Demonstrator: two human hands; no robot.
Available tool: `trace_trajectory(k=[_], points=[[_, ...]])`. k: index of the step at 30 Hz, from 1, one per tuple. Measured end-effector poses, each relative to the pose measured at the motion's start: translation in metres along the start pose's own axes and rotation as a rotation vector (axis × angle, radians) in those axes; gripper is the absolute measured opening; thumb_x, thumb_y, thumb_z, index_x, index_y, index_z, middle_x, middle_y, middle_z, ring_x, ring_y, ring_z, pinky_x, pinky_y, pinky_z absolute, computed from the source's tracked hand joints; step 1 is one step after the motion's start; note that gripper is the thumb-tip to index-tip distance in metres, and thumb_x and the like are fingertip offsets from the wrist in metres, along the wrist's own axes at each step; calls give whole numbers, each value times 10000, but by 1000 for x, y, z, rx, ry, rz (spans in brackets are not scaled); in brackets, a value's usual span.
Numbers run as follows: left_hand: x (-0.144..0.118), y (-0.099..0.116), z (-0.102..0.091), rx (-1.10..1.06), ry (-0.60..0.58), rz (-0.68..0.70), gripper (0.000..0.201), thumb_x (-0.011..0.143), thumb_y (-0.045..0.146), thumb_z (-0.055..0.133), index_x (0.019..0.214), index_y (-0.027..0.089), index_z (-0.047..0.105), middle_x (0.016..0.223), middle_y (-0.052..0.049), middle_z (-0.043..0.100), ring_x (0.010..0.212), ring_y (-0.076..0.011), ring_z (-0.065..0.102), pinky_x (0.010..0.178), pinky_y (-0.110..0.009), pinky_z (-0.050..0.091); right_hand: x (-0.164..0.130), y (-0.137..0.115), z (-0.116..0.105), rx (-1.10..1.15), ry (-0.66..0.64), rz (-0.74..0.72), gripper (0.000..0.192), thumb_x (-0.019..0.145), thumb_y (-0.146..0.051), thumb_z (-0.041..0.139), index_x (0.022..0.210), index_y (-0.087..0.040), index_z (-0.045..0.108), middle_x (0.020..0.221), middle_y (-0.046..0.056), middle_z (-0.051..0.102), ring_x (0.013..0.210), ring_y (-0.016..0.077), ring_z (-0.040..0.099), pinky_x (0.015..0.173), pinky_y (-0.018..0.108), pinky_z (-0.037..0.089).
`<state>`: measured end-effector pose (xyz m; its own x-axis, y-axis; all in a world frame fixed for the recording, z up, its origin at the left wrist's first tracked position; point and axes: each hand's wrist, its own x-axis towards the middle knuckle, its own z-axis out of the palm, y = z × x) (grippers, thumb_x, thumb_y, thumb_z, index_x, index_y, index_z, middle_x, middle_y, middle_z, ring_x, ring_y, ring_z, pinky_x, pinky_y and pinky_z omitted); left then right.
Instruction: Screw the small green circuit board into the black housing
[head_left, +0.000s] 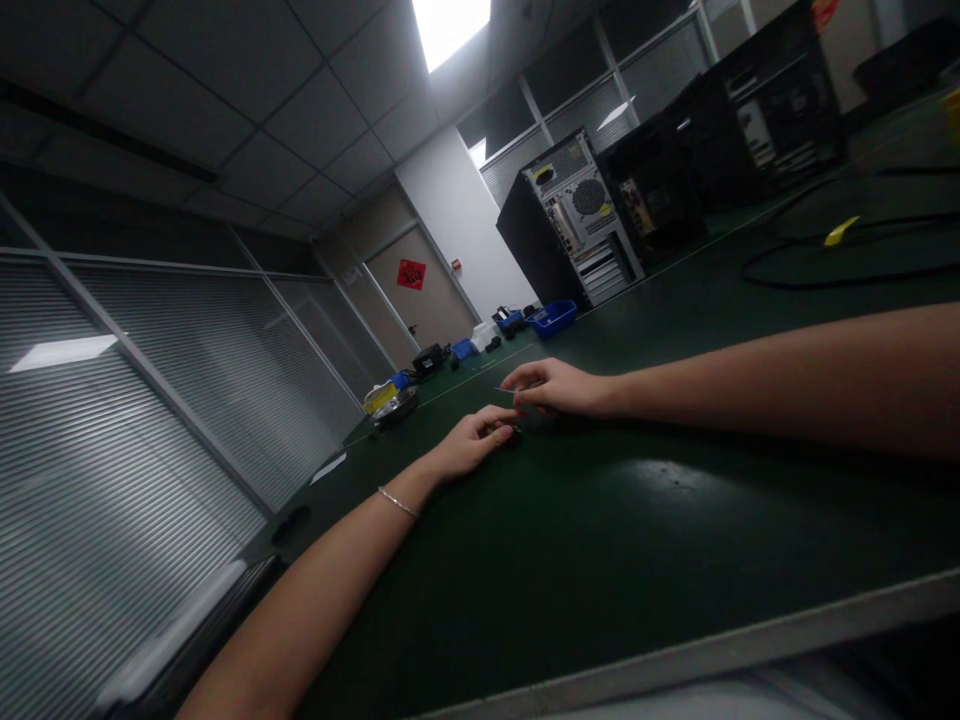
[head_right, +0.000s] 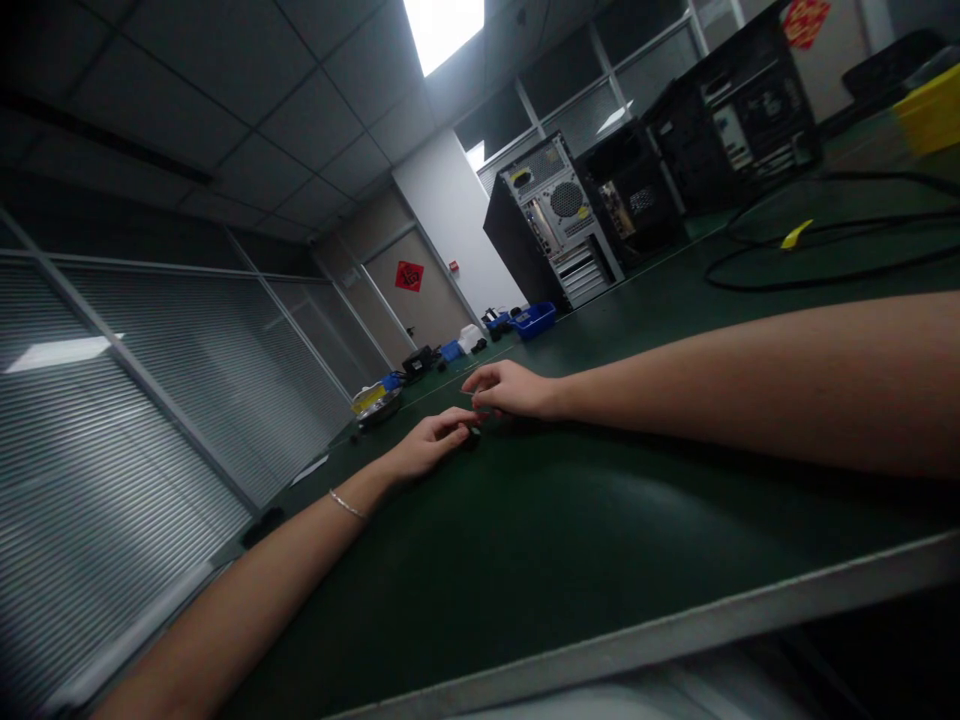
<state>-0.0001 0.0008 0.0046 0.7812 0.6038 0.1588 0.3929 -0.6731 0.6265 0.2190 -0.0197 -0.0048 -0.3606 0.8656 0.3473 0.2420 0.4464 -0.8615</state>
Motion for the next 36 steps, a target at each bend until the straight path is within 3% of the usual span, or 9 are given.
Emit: trace_trajectory(k=[5, 7, 13, 17, 25, 28, 33, 36], points=[[-1, -1, 5, -42, 240, -82, 346, 843, 447, 588, 1023, 166, 680, 955, -71, 647, 865, -205, 563, 774, -294, 410, 3, 6, -4, -98, -9, 52, 286, 808, -235, 621, 1075, -139, 594, 819, 37, 638, 498, 84, 493, 428, 202, 381], [-2, 0, 6, -41, 278, -88, 351, 842, 473, 576, 954, 155, 674, 891, -60, 636, 819, -194, 554, 735, -284, 407, 4, 7, -7, -137, -30, 59, 236, 788, -217, 633, 1013, -153, 598, 862, 39, 648, 518, 91, 508, 447, 210, 395], [-8, 13, 8, 98, 145, -95, 457, 732, 449, 715, 1097, 182, 647, 930, -56, 598, 808, -184, 523, 685, -274, 393, 5, 3, -10, -253, -143, 30, 265, 687, -188, 719, 928, -174, 612, 945, 51, 674, 818, 202, 628, 644, 261, 462], [-9, 14, 9, 211, 111, -52, 420, 718, 438, 729, 1058, 196, 682, 921, -51, 563, 801, -179, 508, 680, -280, 390, 5, -1, -9, -333, -200, 1, 361, 632, -249, 775, 939, -178, 599, 964, 55, 668, 874, 239, 622, 680, 293, 448], [-8, 1, 9, -86, 172, -77, 447, 746, 310, 731, 1161, 177, 632, 912, -54, 607, 759, -141, 528, 695, -271, 416, 2, -1, -6, -397, -193, -39, 371, 643, -279, 767, 950, -179, 584, 925, 52, 663, 862, 243, 619, 669, 297, 447], [-9, -1, 9, -177, 205, -59, 434, 740, 263, 739, 1150, 179, 627, 990, -64, 635, 832, -151, 564, 749, -275, 434, -2, 0, -4, -370, -144, -88, 319, 699, -271, 729, 959, -182, 568, 985, 59, 663, 917, 232, 621, 729, 297, 465], [-8, -1, 14, -340, 246, -63, 470, 729, 206, 749, 1163, 170, 572, 1027, -94, 671, 985, -208, 623, 859, -336, 472, -5, -2, 1, -188, 79, -318, 263, 745, -274, 693, 938, -185, 537, 1019, 60, 658, 1026, 215, 611, 875, 317, 461], [-7, 3, 19, -387, 275, -49, 513, 716, 179, 761, 1177, 163, 535, 1001, -101, 688, 1006, -227, 641, 894, -373, 480, -7, -5, 4, -149, 98, -371, 257, 751, -242, 682, 950, -181, 532, 994, 57, 651, 994, 204, 621, 874, 321, 469]])
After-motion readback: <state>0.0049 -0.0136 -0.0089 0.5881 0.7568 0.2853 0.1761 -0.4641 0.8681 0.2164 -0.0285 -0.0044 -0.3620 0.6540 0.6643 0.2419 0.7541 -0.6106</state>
